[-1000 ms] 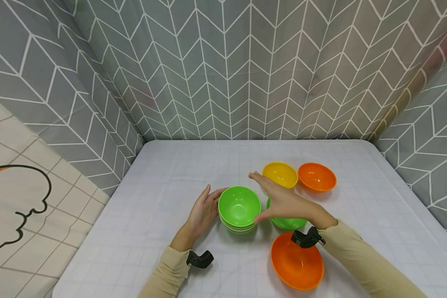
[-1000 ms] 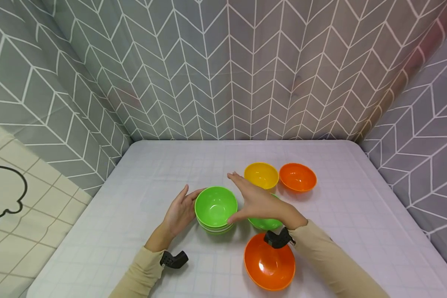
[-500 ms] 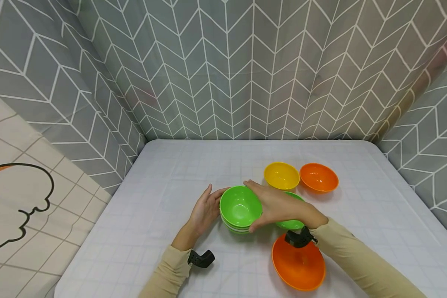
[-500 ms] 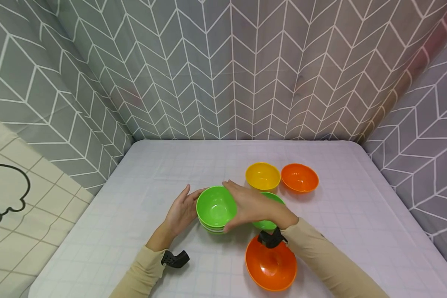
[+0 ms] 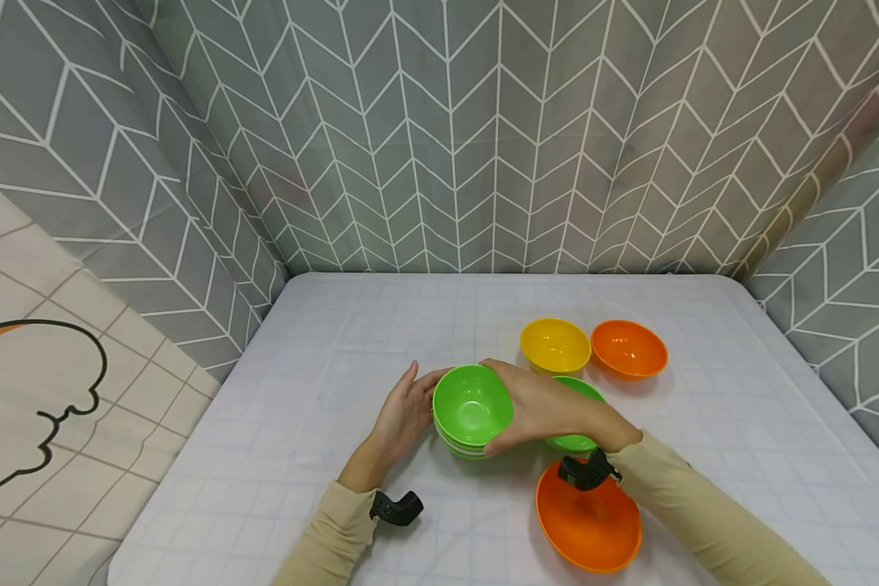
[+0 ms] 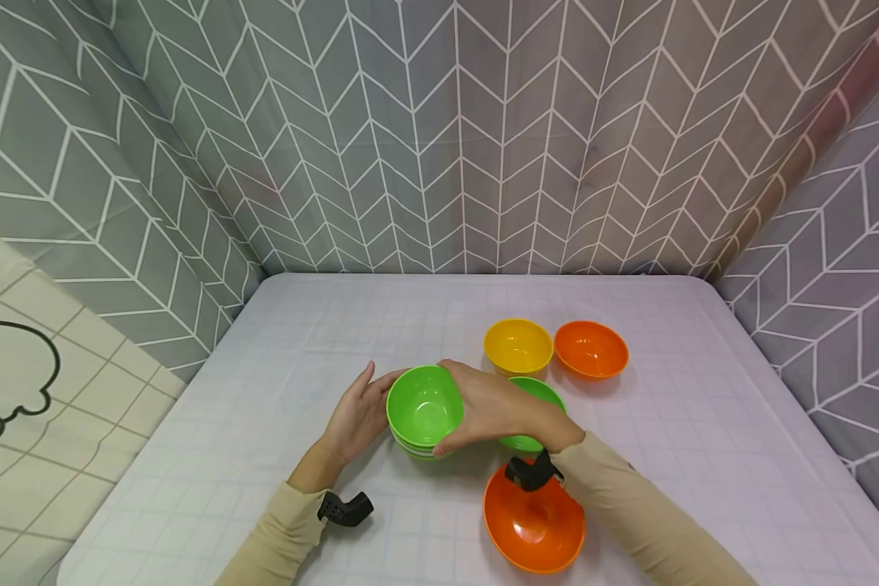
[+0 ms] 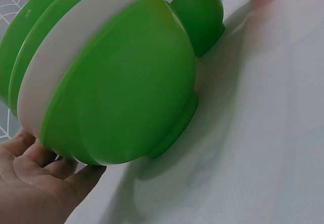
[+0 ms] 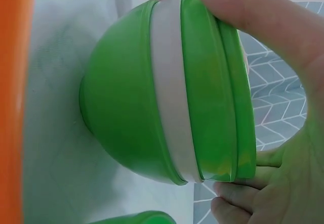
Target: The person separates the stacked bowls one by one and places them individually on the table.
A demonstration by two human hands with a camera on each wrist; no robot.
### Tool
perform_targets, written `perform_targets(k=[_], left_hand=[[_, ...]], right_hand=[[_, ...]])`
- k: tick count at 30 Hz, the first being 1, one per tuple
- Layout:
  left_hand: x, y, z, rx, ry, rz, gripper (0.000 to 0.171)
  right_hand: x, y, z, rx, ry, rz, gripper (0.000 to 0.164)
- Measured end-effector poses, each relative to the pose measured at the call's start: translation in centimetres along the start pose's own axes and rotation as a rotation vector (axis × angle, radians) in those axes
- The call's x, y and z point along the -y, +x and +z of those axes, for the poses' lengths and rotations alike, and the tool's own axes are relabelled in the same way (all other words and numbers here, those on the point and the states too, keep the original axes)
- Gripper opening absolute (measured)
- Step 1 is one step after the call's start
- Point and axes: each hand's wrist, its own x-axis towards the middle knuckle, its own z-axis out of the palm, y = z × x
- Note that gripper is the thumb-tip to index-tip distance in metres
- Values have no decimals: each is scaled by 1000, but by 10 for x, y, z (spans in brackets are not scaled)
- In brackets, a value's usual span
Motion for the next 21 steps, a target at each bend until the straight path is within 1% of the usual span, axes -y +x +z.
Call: perform_targets(k=[5, 12, 18, 21], left_hand=[[1, 1, 1, 4, 7, -3, 76], [0, 2, 3, -14, 6, -16, 76], [-1, 1, 3, -21, -10, -11, 75], [-1, 1, 2, -8, -10, -3, 73]], right_hand=[[0, -2, 0, -7, 28, 28, 105], [5, -6, -9, -24, 51, 133, 117], [11, -13, -22, -49, 53, 144, 117], [12, -18, -28, -66, 37, 160, 117]])
